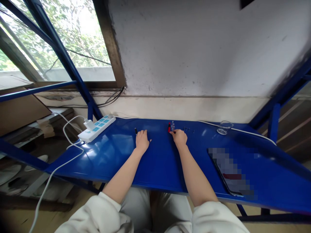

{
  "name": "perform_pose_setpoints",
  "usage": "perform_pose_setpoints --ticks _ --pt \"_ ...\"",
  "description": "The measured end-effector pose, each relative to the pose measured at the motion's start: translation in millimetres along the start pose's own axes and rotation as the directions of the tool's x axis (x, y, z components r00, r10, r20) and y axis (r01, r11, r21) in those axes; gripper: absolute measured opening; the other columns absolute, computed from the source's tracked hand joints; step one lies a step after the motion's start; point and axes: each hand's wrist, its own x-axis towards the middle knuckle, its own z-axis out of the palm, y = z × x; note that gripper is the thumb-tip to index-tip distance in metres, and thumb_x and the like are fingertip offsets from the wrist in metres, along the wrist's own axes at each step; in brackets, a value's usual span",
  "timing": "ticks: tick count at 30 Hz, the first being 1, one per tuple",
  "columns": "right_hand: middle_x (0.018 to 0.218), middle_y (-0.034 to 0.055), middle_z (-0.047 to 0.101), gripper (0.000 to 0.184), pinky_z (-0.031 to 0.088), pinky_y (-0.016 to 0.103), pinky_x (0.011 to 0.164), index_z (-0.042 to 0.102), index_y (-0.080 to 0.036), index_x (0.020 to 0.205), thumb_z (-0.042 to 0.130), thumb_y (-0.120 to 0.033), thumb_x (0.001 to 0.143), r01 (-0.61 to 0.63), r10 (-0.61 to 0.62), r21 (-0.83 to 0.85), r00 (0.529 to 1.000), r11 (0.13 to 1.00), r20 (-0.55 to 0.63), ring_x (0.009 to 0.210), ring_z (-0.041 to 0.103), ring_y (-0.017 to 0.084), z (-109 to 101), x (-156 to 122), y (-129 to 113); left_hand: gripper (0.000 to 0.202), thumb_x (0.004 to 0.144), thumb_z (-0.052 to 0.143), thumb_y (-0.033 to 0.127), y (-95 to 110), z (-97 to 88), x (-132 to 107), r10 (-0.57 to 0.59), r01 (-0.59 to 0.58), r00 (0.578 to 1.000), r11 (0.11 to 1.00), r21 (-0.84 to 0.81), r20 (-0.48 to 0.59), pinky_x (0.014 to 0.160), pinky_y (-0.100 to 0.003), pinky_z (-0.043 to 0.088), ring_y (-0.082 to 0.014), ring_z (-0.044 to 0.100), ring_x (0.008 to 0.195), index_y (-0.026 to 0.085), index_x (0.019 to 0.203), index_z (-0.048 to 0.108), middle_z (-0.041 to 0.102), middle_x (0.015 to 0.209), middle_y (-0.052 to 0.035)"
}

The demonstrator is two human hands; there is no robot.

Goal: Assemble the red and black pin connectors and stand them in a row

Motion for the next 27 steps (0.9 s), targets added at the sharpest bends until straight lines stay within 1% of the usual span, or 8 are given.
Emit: perform_pose_setpoints --ticks 6,11,15,19,21,22,24,27 --pt "0.084 0.0130 0.065 0.033 0.042 0.028 0.059 0.063 -0.017 0.094 0.054 -0.043 0.076 -0.018 0.020 -0.021 0.998 1.000 0.059 0.078 0.062 0.023 -9.0 -6.7 -7.0 0.026 0.071 0.061 0.024 1.3 -0.6 -0.8 -0.012 0.013 1.000 0.999 0.030 -0.027 0.093 -0.043 0.028 -0.0293 0.040 0.108 0.015 0.095 0.055 0.050 0.106 -0.0143" --pt "0.079 0.0137 0.063 0.025 0.042 0.029 0.058 0.061 -0.015 0.080 0.052 -0.039 0.078 0.011 -0.002 -0.099 0.996 0.995 0.092 0.075 0.062 0.023 -19.7 -20.3 -18.9 0.025 0.070 0.063 0.025 3.0 -2.4 -2.1 -0.028 0.029 0.999 0.998 0.057 -0.029 0.089 -0.041 0.030 -0.0285 0.041 0.105 0.015 0.091 0.054 0.051 0.102 -0.0131" --pt "0.072 0.0112 0.063 0.028 0.038 0.027 0.053 0.060 -0.017 0.070 0.048 -0.040 0.080 0.138 -0.134 -0.039 0.987 0.990 0.093 0.067 0.060 0.022 -21.5 -36.1 -32.8 0.023 0.069 0.063 0.021 4.9 -3.4 -2.2 -0.041 0.041 0.999 0.999 0.015 -0.032 0.087 -0.042 0.030 -0.0277 0.042 0.103 0.016 0.089 0.052 0.052 0.102 -0.0113" --pt "0.068 0.0070 0.061 0.030 0.036 0.025 0.053 0.059 -0.019 0.074 0.039 -0.038 0.084 0.294 -0.303 0.113 0.951 0.949 0.064 0.062 0.058 0.018 -12.7 -45.9 -46.4 0.018 0.073 0.054 0.010 7.7 -1.5 0.3 -0.078 0.061 0.994 0.975 -0.213 -0.076 0.084 -0.039 0.034 -0.0224 0.047 0.098 0.019 0.089 0.051 0.054 0.097 -0.0066" --pt "0.075 0.0063 0.062 0.030 0.038 0.025 0.057 0.058 -0.019 0.081 0.034 -0.036 0.086 0.348 -0.360 0.212 0.933 0.913 0.020 0.067 0.058 0.017 -7.3 -48.0 -51.5 0.017 0.077 0.046 0.007 10.3 0.5 2.1 -0.113 0.063 0.989 0.906 -0.419 -0.094 0.079 -0.036 0.039 -0.0181 0.051 0.089 0.019 0.088 0.050 0.054 0.093 -0.0052" --pt "0.080 0.0064 0.062 0.030 0.039 0.024 0.060 0.057 -0.019 0.084 0.032 -0.036 0.087 0.364 -0.376 0.258 0.927 0.895 -0.004 0.071 0.058 0.017 -5.1 -48.7 -53.6 0.016 0.078 0.043 0.006 12.1 1.6 2.8 -0.126 0.059 0.988 0.843 -0.535 -0.088 0.077 -0.033 0.041 -0.0157 0.053 0.084 0.018 0.087 0.049 0.054 0.090 -0.0046" --pt "0.086 0.0068 0.061 0.031 0.039 0.024 0.065 0.055 -0.018 0.087 0.030 -0.036 0.088 0.374 -0.388 0.340 0.921 0.863 -0.029 0.077 0.057 0.016 -2.7 -50.0 -56.6 0.014 0.078 0.042 0.006 16.3 3.4 3.6 -0.134 0.061 0.990 0.661 -0.748 -0.038 0.070 -0.028 0.045 -0.0115 0.055 0.074 0.017 0.085 0.047 0.054 0.083 -0.0030" --pt "0.074 0.0049 0.060 0.037 0.039 0.024 0.062 0.052 -0.019 0.076 0.026 -0.041 0.089 0.320 -0.359 0.434 0.933 0.842 0.009 0.069 0.057 0.016 -3.6 -51.8 -58.7 0.010 0.078 0.044 0.008 22.9 3.6 2.7 -0.114 0.109 0.991 0.371 -0.922 0.071 0.059 -0.023 0.047 -0.0102 0.056 0.068 0.016 0.084 0.045 0.052 0.073 -0.0004"
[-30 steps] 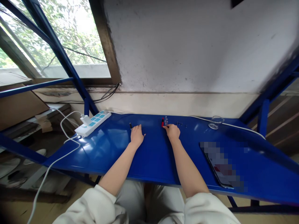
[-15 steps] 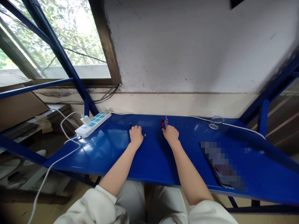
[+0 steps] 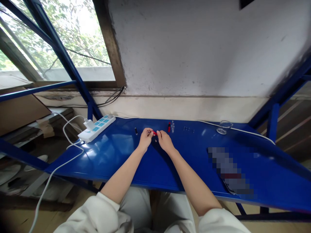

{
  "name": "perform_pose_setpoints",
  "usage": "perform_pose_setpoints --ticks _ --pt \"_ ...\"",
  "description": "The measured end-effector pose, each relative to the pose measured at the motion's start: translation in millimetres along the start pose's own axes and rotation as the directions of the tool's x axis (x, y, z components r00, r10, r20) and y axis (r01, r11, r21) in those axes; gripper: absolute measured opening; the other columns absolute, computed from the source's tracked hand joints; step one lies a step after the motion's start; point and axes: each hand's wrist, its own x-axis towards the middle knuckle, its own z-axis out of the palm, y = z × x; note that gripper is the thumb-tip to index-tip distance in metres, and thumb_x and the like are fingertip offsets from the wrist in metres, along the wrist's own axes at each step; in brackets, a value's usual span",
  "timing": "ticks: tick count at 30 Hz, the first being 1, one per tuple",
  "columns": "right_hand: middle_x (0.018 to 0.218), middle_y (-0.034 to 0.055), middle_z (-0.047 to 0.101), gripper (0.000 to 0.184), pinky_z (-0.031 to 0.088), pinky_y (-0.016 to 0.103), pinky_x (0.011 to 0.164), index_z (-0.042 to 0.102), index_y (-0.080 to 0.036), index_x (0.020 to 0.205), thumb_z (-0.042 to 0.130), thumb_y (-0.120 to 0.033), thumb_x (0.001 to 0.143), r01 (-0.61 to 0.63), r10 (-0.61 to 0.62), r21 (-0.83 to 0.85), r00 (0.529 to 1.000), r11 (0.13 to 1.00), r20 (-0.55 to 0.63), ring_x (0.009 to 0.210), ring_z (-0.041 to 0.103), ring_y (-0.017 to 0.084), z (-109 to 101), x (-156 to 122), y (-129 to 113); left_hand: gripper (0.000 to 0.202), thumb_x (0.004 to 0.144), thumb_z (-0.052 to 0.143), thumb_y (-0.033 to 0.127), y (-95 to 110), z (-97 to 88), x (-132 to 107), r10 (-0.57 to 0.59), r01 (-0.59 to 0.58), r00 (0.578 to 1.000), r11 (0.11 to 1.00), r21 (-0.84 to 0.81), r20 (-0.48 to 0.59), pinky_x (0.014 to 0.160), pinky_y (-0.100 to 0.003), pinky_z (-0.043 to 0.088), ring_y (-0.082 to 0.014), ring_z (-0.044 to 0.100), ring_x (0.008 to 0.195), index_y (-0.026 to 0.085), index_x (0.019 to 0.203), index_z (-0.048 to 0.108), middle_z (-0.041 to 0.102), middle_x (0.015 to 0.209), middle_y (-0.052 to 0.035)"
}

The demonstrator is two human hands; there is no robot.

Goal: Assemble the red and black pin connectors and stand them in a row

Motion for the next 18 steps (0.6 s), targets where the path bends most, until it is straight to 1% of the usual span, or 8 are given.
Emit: perform_pose_setpoints --ticks 1,3,7,9,12,15,18 --pt "0.068 0.0038 0.059 0.040 0.039 0.024 0.060 0.051 -0.020 0.071 0.024 -0.043 0.089 -0.024 0.024 0.029 1.000 0.999 0.004 0.064 0.056 0.015 -0.7 -0.3 -0.6 0.009 0.078 0.045 0.010 1.1 1.4 -0.8 -0.017 0.018 1.000 0.997 -0.071 0.022 0.056 -0.022 0.047 -0.0107 0.057 0.069 0.016 0.084 0.045 0.051 0.072 -0.0001" --pt "0.061 0.0023 0.056 0.043 0.037 0.024 0.056 0.048 -0.020 0.066 0.022 -0.047 0.088 -0.051 0.052 0.082 0.999 0.995 -0.007 0.058 0.054 0.015 -2.2 -0.7 -1.3 0.008 0.078 0.048 0.013 3.0 2.8 -2.3 -0.024 0.033 0.998 0.988 -0.154 0.060 0.050 -0.020 0.047 -0.0117 0.057 0.069 0.016 0.085 0.045 0.052 0.072 -0.0005" --pt "0.060 0.0019 0.055 0.042 0.037 0.024 0.055 0.044 -0.021 0.063 0.025 -0.051 0.086 -0.022 0.032 0.153 0.997 0.988 -0.063 0.059 0.054 0.016 -3.9 -0.5 -1.4 0.013 0.076 0.054 0.022 3.3 2.5 -3.3 -0.003 0.020 0.996 0.979 -0.201 0.084 0.046 -0.018 0.046 -0.0120 0.058 0.070 0.016 0.086 0.047 0.053 0.072 -0.0005" --pt "0.058 0.0011 0.053 0.042 0.036 0.024 0.055 0.041 -0.021 0.062 0.026 -0.053 0.086 -0.011 0.025 0.154 0.996 0.988 -0.084 0.057 0.053 0.015 -4.7 -0.7 -2.1 0.017 0.076 0.055 0.025 2.4 2.0 -3.2 0.016 -0.001 0.997 0.981 -0.195 0.078 0.046 -0.018 0.046 -0.0117 0.057 0.070 0.017 0.089 0.049 0.053 0.074 -0.0010" --pt "0.056 0.0009 0.052 0.043 0.036 0.024 0.054 0.040 -0.021 0.061 0.026 -0.054 0.085 -0.004 0.025 0.180 0.993 0.984 -0.113 0.057 0.052 0.015 -7.3 -1.6 -3.9 0.018 0.076 0.054 0.025 1.7 1.5 -3.5 0.064 -0.050 0.994 0.988 -0.146 0.086 0.045 -0.017 0.046 -0.0114 0.056 0.069 0.016 0.092 0.052 0.053 0.078 -0.0028" --pt "0.056 0.0011 0.052 0.046 0.037 0.023 0.054 0.042 -0.020 0.061 0.024 -0.056 0.085 -0.004 0.040 0.231 0.988 0.973 -0.151 0.055 0.050 0.014 -10.8 -2.6 -5.6 0.016 0.077 0.053 0.025 2.8 1.2 -4.1 0.089 -0.079 0.991 0.992 -0.099 0.104 0.043 -0.017 0.046 -0.0113 0.055 0.068 0.015 0.089 0.054 0.052 0.075 -0.0026" --pt "0.056 0.0008 0.051 0.049 0.036 0.023 0.054 0.043 -0.020 0.061 0.023 -0.058 0.084 0.007 0.042 0.266 0.983 0.964 -0.178 0.053 0.048 0.013 -12.8 -3.0 -6.4 0.016 0.077 0.053 0.027 5.1 0.5 -4.7 0.100 -0.094 0.991 0.993 -0.074 0.090 0.043 -0.017 0.046 -0.0106 0.053 0.065 0.015 0.087 0.055 0.052 0.074 -0.0020"
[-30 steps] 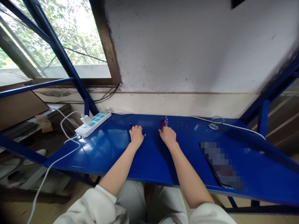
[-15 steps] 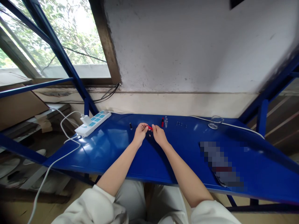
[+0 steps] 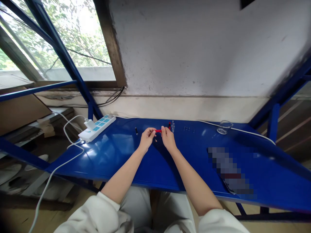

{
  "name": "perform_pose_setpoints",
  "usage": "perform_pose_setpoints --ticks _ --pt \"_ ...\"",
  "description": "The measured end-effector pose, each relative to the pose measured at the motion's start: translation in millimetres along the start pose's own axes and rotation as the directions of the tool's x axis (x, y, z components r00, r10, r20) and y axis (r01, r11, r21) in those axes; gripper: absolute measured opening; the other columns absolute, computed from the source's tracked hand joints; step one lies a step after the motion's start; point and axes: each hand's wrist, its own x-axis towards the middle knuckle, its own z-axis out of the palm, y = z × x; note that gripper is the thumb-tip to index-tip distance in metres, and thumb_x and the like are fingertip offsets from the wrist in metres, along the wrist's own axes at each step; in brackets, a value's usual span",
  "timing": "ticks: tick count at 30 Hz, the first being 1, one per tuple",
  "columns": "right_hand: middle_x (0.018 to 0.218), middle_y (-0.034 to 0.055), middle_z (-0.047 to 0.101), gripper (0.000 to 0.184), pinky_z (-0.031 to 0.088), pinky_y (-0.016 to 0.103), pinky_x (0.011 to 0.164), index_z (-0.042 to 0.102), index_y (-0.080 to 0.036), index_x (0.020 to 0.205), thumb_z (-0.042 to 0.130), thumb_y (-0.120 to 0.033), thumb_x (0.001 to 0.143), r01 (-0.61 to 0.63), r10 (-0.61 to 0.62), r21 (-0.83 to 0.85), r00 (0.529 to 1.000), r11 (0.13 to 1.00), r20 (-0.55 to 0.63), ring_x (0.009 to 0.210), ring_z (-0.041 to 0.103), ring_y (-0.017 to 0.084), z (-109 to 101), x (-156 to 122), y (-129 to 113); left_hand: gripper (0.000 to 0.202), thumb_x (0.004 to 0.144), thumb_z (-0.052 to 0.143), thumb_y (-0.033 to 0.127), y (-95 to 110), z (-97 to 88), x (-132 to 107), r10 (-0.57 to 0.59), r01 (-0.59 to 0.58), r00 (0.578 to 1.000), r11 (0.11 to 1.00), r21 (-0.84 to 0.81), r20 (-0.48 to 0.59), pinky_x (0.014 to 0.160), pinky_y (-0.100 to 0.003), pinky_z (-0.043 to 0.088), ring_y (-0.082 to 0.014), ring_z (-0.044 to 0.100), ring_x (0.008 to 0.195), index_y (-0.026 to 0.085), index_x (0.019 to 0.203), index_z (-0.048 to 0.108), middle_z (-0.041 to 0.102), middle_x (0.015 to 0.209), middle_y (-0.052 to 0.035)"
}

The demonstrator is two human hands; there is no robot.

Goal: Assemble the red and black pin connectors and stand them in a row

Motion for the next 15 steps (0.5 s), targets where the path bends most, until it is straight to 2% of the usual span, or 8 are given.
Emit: perform_pose_setpoints --ticks 5,8,11,13,15 --pt "0.062 0.0027 0.057 0.049 0.036 0.024 0.056 0.048 -0.018 0.063 0.026 -0.057 0.084 -0.012 0.011 -0.031 1.000 0.999 -0.026 0.056 0.050 0.014 0.4 1.0 0.2 0.018 0.080 0.049 0.032 1.7 -0.2 -1.9 0.021 -0.020 1.000 0.998 0.064 -0.013 0.043 -0.018 0.045 -0.0096 0.050 0.062 0.016 0.086 0.052 0.050 0.073 -0.0013" --pt "0.061 0.0030 0.057 0.049 0.034 0.024 0.056 0.049 -0.018 0.062 0.026 -0.056 0.085 -0.007 0.004 -0.096 0.999 0.995 -0.038 0.055 0.050 0.014 0.4 1.1 0.3 0.019 0.084 0.040 0.034 1.7 0.5 -4.7 0.078 -0.081 0.997 0.972 0.220 0.022 0.049 -0.020 0.045 -0.0082 0.049 0.057 0.017 0.083 0.049 0.050 0.071 0.0002" --pt "0.058 0.0025 0.056 0.050 0.033 0.024 0.055 0.049 -0.018 0.062 0.025 -0.055 0.085 0.009 -0.015 -0.148 0.999 0.989 -0.040 0.053 0.049 0.014 0.4 0.3 -0.4 0.028 0.088 0.031 0.035 3.9 0.8 -7.5 0.156 -0.150 0.988 0.900 0.408 0.020 0.057 -0.022 0.042 -0.0086 0.050 0.056 0.017 0.074 0.047 0.050 0.067 0.0003" --pt "0.056 0.0019 0.055 0.050 0.033 0.024 0.054 0.050 -0.018 0.062 0.024 -0.055 0.085 0.025 -0.031 -0.162 0.999 0.986 -0.038 0.052 0.048 0.013 0.2 -0.4 -1.4 0.035 0.089 0.028 0.038 6.4 0.2 -8.3 0.159 -0.137 0.987 0.880 0.455 -0.012 0.058 -0.023 0.040 -0.0092 0.050 0.053 0.017 0.067 0.045 0.049 0.061 0.0004" --pt "0.057 0.0014 0.055 0.049 0.033 0.023 0.053 0.050 -0.018 0.063 0.026 -0.054 0.086 0.040 -0.044 -0.152 0.999 0.988 -0.026 0.051 0.048 0.013 -0.7 -0.8 -2.8 0.040 0.088 0.028 0.042 8.2 -1.1 -7.6 0.105 -0.074 0.993 0.907 0.414 -0.052 0.054 -0.022 0.038 -0.0092 0.049 0.048 0.017 0.061 0.045 0.048 0.055 0.0010"
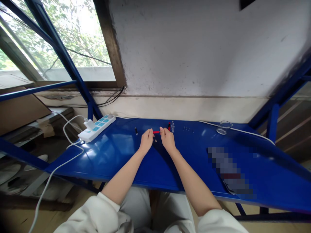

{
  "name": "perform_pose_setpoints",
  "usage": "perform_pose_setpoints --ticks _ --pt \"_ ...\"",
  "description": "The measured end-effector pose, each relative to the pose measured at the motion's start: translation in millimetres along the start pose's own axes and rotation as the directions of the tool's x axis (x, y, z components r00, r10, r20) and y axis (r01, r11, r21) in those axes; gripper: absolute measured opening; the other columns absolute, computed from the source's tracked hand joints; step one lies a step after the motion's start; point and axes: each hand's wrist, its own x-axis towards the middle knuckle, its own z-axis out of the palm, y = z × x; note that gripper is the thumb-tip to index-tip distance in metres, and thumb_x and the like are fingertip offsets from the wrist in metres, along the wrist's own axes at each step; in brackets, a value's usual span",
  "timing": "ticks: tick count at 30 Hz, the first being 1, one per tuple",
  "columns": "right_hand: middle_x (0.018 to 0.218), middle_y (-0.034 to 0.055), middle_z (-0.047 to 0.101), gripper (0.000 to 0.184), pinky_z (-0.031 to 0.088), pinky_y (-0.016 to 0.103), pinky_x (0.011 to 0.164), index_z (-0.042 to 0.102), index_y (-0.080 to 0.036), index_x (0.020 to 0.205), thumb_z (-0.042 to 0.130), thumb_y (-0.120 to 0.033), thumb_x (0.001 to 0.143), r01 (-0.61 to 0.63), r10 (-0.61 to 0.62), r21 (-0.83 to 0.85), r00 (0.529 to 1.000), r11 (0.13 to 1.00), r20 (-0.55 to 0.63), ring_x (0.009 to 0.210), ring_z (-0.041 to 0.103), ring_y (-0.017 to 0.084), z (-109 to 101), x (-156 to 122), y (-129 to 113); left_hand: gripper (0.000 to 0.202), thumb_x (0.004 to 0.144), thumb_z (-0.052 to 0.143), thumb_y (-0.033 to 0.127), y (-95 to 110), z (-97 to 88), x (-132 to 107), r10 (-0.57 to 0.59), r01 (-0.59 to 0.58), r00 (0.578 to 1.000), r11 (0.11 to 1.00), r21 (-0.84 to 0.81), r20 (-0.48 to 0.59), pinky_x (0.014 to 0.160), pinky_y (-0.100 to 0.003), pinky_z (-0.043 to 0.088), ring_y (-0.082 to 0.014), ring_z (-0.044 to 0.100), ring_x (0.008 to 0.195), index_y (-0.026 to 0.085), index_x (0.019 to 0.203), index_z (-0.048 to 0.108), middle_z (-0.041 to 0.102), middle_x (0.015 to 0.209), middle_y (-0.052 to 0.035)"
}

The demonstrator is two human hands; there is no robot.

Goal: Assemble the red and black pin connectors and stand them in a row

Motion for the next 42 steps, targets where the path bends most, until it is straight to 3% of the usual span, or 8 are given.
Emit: perform_pose_setpoints --ticks 4,7,13,20,26,29,35,42 --pt "0.057 0.0001 0.054 0.044 0.033 0.022 0.053 0.053 -0.018 0.067 0.031 -0.052 0.085 0.036 -0.039 0.049 0.998 0.998 0.045 0.052 0.047 0.012 -3.5 1.5 -1.6 0.045 0.084 0.034 0.048 -2.7 -2.7 5.0 -0.177 0.167 0.984 0.961 -0.220 -0.027 0.047 -0.021 0.036 -0.0084 0.046 0.041 0.016 0.054 0.045 0.045 0.047 0.0019" --pt "0.059 -0.0004 0.055 0.036 0.036 0.022 0.055 0.054 -0.018 0.075 0.037 -0.049 0.083 0.069 -0.080 0.090 0.989 0.994 0.126 0.054 0.049 0.012 -5.2 4.0 0.5 0.045 0.081 0.039 0.050 -5.7 -3.0 8.2 -0.234 0.205 0.970 0.927 -0.314 -0.058 0.044 -0.020 0.035 -0.0069 0.043 0.039 0.016 0.053 0.045 0.046 0.047 0.0021" --pt "0.073 0.0019 0.062 0.021 0.039 0.024 0.057 0.056 -0.019 0.083 0.049 -0.038 0.079 0.118 -0.123 0.036 0.971 0.992 0.206 0.058 0.053 0.012 -9.2 5.8 11.6 0.043 0.078 0.043 0.053 -4.9 -0.4 8.2 -0.221 0.197 0.975 0.912 -0.359 -0.027 0.039 -0.019 0.035 -0.0055 0.044 0.037 0.014 0.061 0.051 0.053 0.057 0.0001" --pt "0.081 0.0030 0.065 0.019 0.040 0.024 0.059 0.059 -0.022 0.093 0.047 -0.028 0.080 0.190 -0.167 -0.080 0.958 0.978 0.235 0.063 0.056 0.013 -14.8 4.7 16.2 0.031 0.074 0.054 0.045 -7.2 4.0 6.0 -0.093 0.152 0.980 0.917 -0.369 0.174 0.043 -0.019 0.039 -0.0051 0.049 0.042 0.015 0.079 0.059 0.059 0.068 -0.0010" --pt "0.082 0.0038 0.062 0.015 0.039 0.023 0.060 0.063 -0.021 0.085 0.053 -0.028 0.076 0.226 -0.156 -0.194 0.934 0.955 0.321 0.066 0.054 0.013 -16.5 7.6 21.0 0.027 0.072 0.057 0.040 -4.3 3.3 7.5 -0.198 0.201 0.979 0.874 -0.443 0.053 0.040 -0.019 0.040 -0.0040 0.045 0.039 0.014 0.076 0.057 0.057 0.065 0.0005" --pt "0.074 0.0029 0.060 0.011 0.038 0.023 0.058 0.064 -0.020 0.079 0.057 -0.026 0.073 0.137 -0.028 -0.307 0.942 0.942 0.335 0.064 0.054 0.013 -25.6 10.8 30.4 0.026 0.071 0.058 0.039 -3.1 1.5 8.0 -0.242 0.220 0.970 0.883 -0.414 0.000 0.039 -0.018 0.039 -0.0041 0.045 0.039 0.014 0.076 0.057 0.056 0.066 0.0003" --pt "0.070 0.0034 0.064 0.009 0.036 0.023 0.055 0.062 -0.018 0.079 0.056 -0.021 0.072 -0.165 0.267 -0.397 0.939 0.903 0.216 0.064 0.057 0.014 -43.3 13.8 54.6 0.023 0.069 0.061 0.036 -10.0 6.2 4.5 -0.162 0.182 0.982 0.951 -0.248 0.100 0.047 -0.020 0.042 -0.0077 0.051 0.048 0.014 0.075 0.057 0.056 0.064 -0.0004" --pt "0.076 0.0051 0.066 0.013 0.038 0.023 0.057 0.063 -0.018 0.082 0.056 -0.025 0.074 -0.259 0.315 -0.412 0.946 0.874 0.073 0.072 0.060 0.016 -38.0 13.5 62.1 0.016 0.071 0.058 0.031 -10.8 22.5 -3.4 0.024 -0.031 0.991 0.998 0.057 0.130 0.057 -0.022 0.040 -0.0092 0.050 0.056 0.016 0.075 0.062 0.060 0.067 -0.0014"
